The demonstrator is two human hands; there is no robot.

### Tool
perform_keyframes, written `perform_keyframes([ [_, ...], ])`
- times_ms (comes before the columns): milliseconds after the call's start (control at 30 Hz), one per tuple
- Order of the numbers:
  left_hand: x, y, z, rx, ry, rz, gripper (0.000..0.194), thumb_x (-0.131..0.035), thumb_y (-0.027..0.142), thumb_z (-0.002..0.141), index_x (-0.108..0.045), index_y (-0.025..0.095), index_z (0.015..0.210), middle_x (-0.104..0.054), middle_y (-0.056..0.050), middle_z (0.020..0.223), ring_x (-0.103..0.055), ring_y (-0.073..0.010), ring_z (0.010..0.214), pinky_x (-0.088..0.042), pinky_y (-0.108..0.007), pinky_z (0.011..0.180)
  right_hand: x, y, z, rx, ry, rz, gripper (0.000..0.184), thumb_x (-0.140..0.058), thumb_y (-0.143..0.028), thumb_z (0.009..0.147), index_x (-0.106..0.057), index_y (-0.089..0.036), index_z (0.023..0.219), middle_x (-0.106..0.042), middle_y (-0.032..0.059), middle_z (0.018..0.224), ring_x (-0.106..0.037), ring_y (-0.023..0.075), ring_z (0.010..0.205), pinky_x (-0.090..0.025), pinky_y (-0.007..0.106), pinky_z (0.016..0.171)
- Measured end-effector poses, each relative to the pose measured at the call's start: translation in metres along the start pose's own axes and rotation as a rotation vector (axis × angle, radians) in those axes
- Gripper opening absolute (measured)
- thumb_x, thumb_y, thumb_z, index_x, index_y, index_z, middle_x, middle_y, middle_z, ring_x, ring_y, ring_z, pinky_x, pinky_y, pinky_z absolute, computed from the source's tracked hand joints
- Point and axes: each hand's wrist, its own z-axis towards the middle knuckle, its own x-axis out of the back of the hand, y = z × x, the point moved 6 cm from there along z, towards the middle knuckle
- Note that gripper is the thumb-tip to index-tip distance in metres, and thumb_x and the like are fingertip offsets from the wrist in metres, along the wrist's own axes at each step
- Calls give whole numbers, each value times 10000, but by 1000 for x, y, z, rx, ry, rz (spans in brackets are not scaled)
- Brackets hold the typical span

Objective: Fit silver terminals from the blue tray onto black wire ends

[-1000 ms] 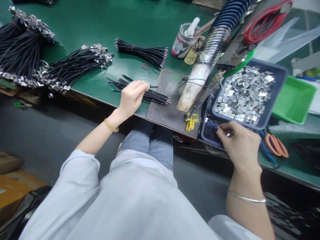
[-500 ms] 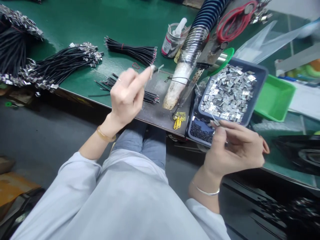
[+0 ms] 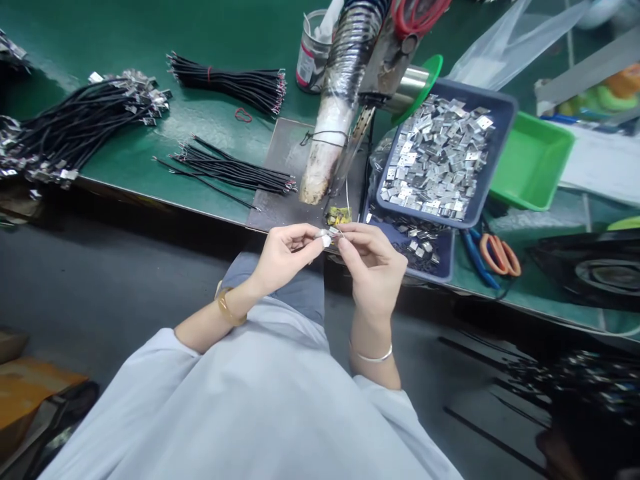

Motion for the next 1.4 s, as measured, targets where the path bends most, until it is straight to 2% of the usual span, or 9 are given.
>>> perform_keyframes([
  [167, 0, -4, -2, -22, 14, 18, 231, -787, 363, 761, -709, 146, 744, -723, -30, 752, -656, -112, 679, -558, -214, 670, 1, 2, 0, -11, -6, 5, 35, -721, -184, 839, -744, -209, 832, -767, 36, 937, -737, 146, 865, -617, 252, 713],
  [300, 0, -3, -4, -4, 30, 16, 240, -793, 349, 747, -687, 135, 729, -695, -14, 729, -624, -96, 664, -536, -189, 651, -4, 0, -3, 1, -12, -6, 56, -701, -162, 856, -723, -202, 823, -761, 35, 957, -745, 148, 848, -624, 255, 709],
  [467, -3, -3, -2, 73, -45, -147, 379, -823, 449, 739, -627, 132, 668, -531, 51, 561, -441, -34, 500, -404, -156, 506, -7, -16, -13, 251, 63, -250, 135, -705, -84, 847, -714, -210, 894, -760, 41, 1022, -742, 168, 949, -626, 301, 846],
  [533, -1, -7, -1, 104, -30, -208, 370, -851, 444, 703, -658, 129, 685, -540, 49, 562, -461, -38, 510, -430, -164, 534, -7, -20, -15, 338, 91, -334, 173, -706, -69, 849, -718, -218, 937, -765, 38, 1031, -740, 175, 964, -622, 318, 873],
  [667, 6, -14, 1, 124, 38, -194, 269, -877, 331, 634, -716, 128, 707, -663, 1, 663, -587, -83, 622, -510, -206, 649, 2, -21, -15, 332, 167, -295, 206, -643, -59, 900, -712, -223, 1002, -772, 33, 1020, -743, 170, 958, -620, 320, 851],
  [833, 6, -12, 3, 91, 17, -111, 186, -820, 257, 648, -693, 125, 678, -643, 9, 644, -558, -76, 593, -472, -190, 592, -3, -24, -18, 431, 53, -299, 197, -703, -55, 858, -693, -212, 976, -781, 28, 985, -754, 157, 910, -619, 281, 823],
  [1000, 7, -6, 6, 16, 24, -34, 209, -760, 303, 737, -673, 127, 664, -495, 55, 531, -403, -44, 492, -334, -180, 483, -2, -7, -16, 255, 114, -105, 96, -624, -120, 931, -642, -207, 966, -771, 31, 963, -759, 163, 891, -646, 286, 742],
  [1133, 9, -7, 10, -11, 32, -14, 229, -736, 335, 752, -692, 127, 669, -571, 21, 600, -468, -66, 554, -384, -191, 530, -6, 3, -13, 170, 86, -104, 46, -647, -168, 927, -619, -203, 914, -770, 45, 998, -764, 178, 935, -653, 308, 776],
  [1400, 9, -3, 17, -45, 92, 73, 229, -708, 334, 766, -694, 124, 676, -523, 32, 586, -334, -50, 511, -276, -195, 469, -13, -11, -9, 456, 48, -396, 159, -666, -69, 878, -614, -218, 899, -783, 32, 991, -767, 160, 912, -632, 271, 794],
])
